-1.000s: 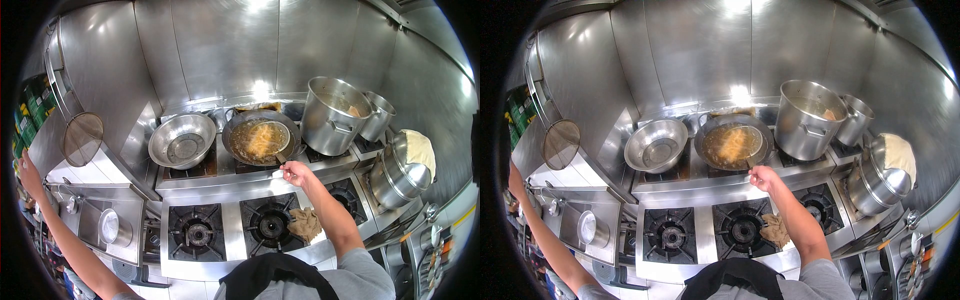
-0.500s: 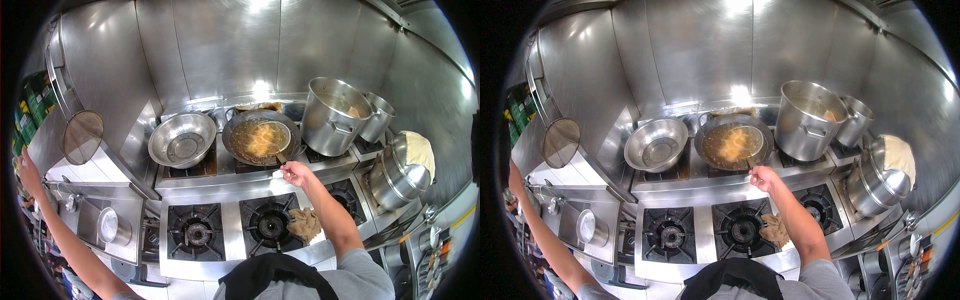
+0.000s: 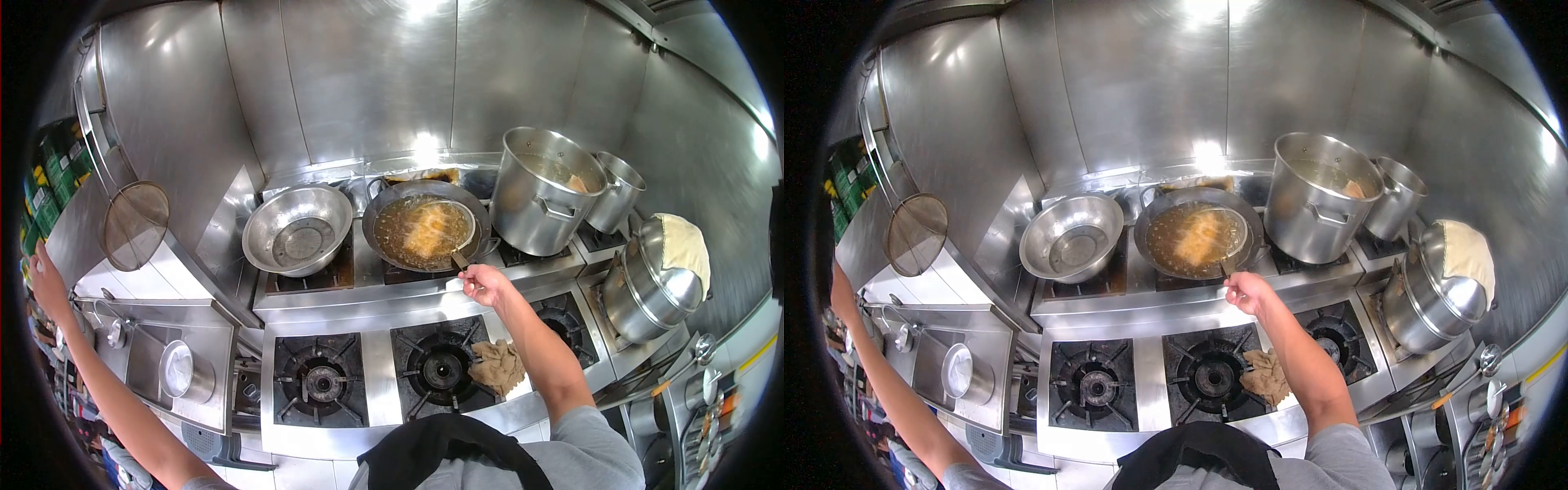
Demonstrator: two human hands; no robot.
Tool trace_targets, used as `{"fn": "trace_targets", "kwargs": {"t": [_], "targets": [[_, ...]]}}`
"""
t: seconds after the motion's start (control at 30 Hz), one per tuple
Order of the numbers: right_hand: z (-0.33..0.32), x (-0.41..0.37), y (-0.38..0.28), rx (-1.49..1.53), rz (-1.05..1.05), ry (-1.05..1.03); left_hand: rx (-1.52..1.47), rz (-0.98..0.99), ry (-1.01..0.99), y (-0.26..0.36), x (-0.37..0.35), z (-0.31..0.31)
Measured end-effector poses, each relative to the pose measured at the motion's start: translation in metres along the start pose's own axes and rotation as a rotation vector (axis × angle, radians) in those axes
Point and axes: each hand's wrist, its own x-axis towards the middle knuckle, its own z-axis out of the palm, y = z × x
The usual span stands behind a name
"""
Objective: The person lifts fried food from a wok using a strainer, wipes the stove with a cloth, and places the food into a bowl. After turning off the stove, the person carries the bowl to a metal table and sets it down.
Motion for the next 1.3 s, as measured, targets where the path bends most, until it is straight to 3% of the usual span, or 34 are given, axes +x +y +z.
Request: {"fn": "trace_targets", "kwargs": {"t": [0.27,0.33,0.83,1.07,1.3], "targets": [[-0.002,0.003,0.001,0.004,0.020,-0.010,-0.049,-0.065,-0.048,0.007,-0.001,-0.005],[-0.002,0.003,0.002,0.005,0.009,-0.010,-0.099,-0.244,-0.102,0.017,-0.002,-0.013],[-0.002,-0.001,-0.002,0.082,-0.004,-0.070,-0.011,-0.039,-0.087,0.004,-0.002,-0.004],[0.002,-0.005,-0.003,0.066,-0.058,-0.041,-0.074,-0.158,-0.112,0.012,-0.001,-0.010],[0.005,-0.007,-0.004,0.036,-0.065,0.002,0.034,-0.032,-0.084,-0.013,-0.001,0.013]]}}
